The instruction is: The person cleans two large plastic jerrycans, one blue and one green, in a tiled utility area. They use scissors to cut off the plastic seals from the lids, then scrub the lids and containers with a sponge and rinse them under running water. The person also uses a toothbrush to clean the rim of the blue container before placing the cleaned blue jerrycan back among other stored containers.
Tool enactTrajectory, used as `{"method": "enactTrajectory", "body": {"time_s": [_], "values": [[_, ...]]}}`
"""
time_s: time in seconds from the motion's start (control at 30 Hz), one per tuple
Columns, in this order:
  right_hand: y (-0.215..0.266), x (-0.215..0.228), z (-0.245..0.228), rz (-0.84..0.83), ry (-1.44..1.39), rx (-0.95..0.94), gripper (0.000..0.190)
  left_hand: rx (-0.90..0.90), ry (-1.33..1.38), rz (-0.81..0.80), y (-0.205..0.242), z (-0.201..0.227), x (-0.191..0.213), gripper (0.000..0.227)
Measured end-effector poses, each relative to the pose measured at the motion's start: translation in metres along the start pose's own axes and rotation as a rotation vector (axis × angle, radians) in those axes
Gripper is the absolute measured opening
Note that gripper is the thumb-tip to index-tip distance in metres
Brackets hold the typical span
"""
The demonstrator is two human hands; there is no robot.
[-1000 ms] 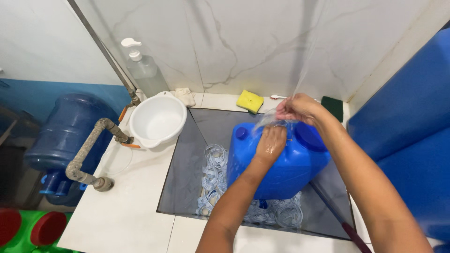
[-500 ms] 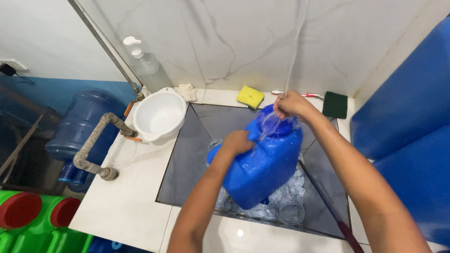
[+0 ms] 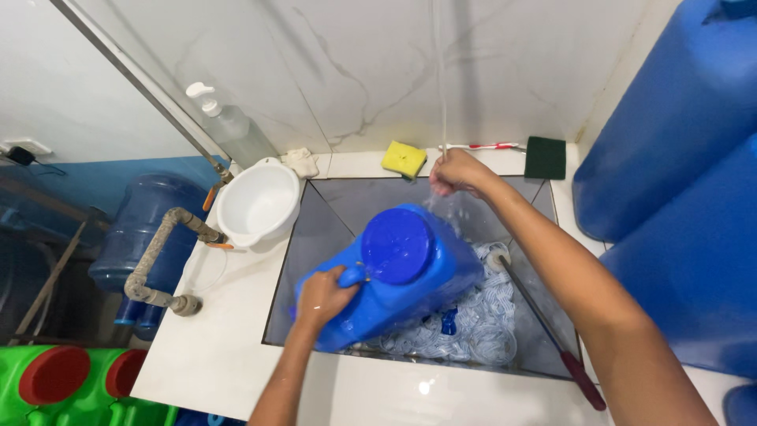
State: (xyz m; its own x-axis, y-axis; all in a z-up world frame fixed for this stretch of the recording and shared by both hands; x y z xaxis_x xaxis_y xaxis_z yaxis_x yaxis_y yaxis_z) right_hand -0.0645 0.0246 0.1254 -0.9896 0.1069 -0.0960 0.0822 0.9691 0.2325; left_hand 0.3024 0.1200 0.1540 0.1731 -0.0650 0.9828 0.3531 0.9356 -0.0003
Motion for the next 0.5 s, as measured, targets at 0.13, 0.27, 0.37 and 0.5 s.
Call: {"method": "enactTrajectory", "body": {"time_s": [0.13, 0.27, 0.37, 0.5], "values": [[-0.021, 0.009, 0.035, -0.033, -0.133, -0.081, 0.016, -0.018, 0.024, 0.11, 0.022, -0.03, 0.057, 0.032], [-0.054, 0.032, 0.086, 0.008, 0.258, -0.063, 0.017, 0.025, 0.098, 0.234, 0.043, -0.056, 0.094, 0.022], [-0.066, 0.04, 0.131, -0.162, 0.309, -0.112, 0.045, -0.015, 0.114, 0.371, 0.059, -0.069, 0.114, 0.02], [-0.083, 0.025, 0.11, -0.216, 0.935, 0.229, 0.046, -0.175, 0.004, 0.607, 0.081, -0.072, 0.136, 0.021]]}}
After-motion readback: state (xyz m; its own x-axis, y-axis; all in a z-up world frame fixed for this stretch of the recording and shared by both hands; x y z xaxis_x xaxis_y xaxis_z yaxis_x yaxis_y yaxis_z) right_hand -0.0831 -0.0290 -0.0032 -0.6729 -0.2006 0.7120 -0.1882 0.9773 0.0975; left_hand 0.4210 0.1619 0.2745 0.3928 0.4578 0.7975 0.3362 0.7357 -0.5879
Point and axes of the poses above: each hand's wrist, its own y-axis away from the middle knuckle, its own x-axis out of the back of the hand, z = x × y, the point moved 7 cm from there along -y, towards the middle knuckle, and after that the axes turned 14 degrees about -y, right-handed, at the moved point
